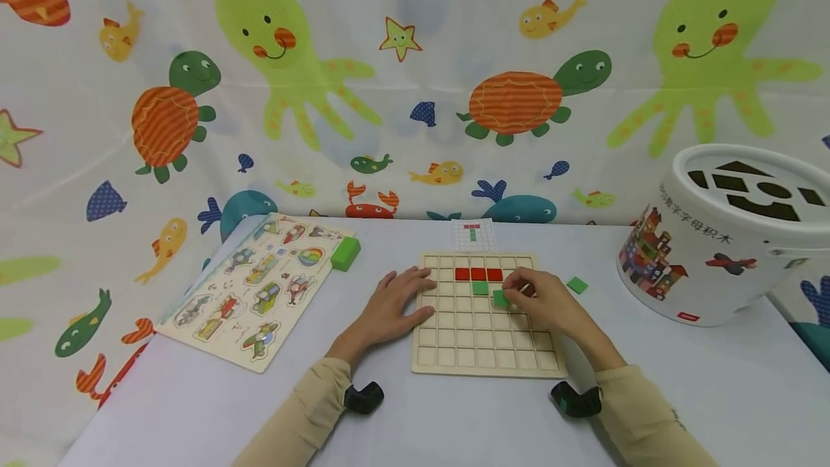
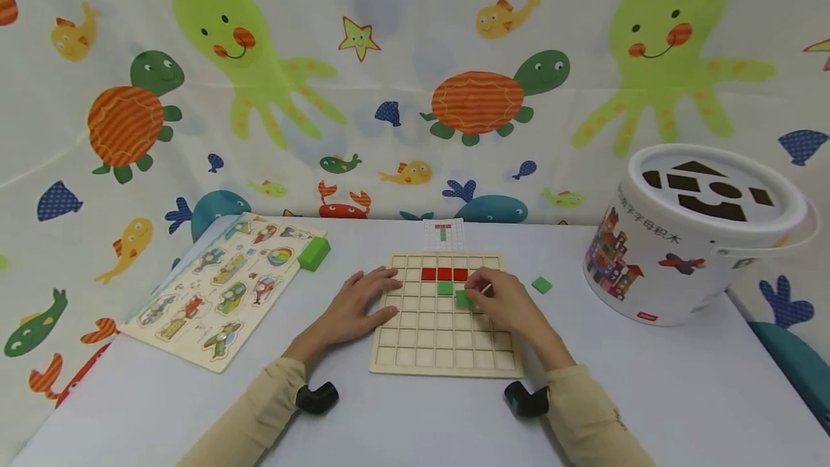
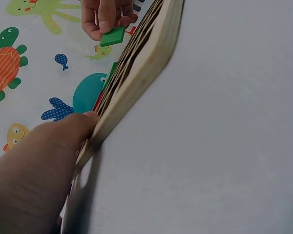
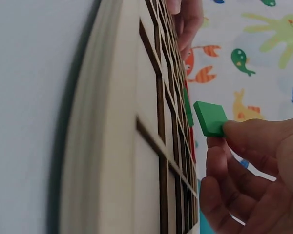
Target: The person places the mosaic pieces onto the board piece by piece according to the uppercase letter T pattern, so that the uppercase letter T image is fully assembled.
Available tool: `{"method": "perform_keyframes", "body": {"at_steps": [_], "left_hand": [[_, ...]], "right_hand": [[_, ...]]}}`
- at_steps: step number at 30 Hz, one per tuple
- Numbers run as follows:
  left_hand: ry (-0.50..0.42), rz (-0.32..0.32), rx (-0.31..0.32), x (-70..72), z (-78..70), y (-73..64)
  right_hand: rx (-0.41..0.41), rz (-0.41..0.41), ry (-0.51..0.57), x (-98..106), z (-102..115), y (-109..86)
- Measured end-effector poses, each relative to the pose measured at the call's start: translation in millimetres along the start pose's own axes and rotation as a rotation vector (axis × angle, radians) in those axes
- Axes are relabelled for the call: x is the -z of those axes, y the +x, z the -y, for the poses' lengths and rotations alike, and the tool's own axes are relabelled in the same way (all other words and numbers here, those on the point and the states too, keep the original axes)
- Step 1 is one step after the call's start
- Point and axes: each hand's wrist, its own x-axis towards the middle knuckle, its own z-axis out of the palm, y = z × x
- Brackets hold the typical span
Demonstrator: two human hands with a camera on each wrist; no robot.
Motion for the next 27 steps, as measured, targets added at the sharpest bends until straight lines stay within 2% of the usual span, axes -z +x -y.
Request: {"method": "perform_keyframes", "body": {"at_steps": [8, 16, 27], "left_hand": [[-0.017, 0.021, -0.003, -1.1, -2.1, 2.3], [-0.001, 0.013, -0.01, -0.2, -3.7, 3.3], [0.013, -0.007, -0.008, 0.5, 1.2, -1.0]], "right_hand": [[-0.029, 0.012, 0.008, -6, 7, 5.7], [-0.003, 0.004, -0.007, -11, 8, 7.5], [-0.009, 0.018, -0.022, -22, 13, 12.3]]}}
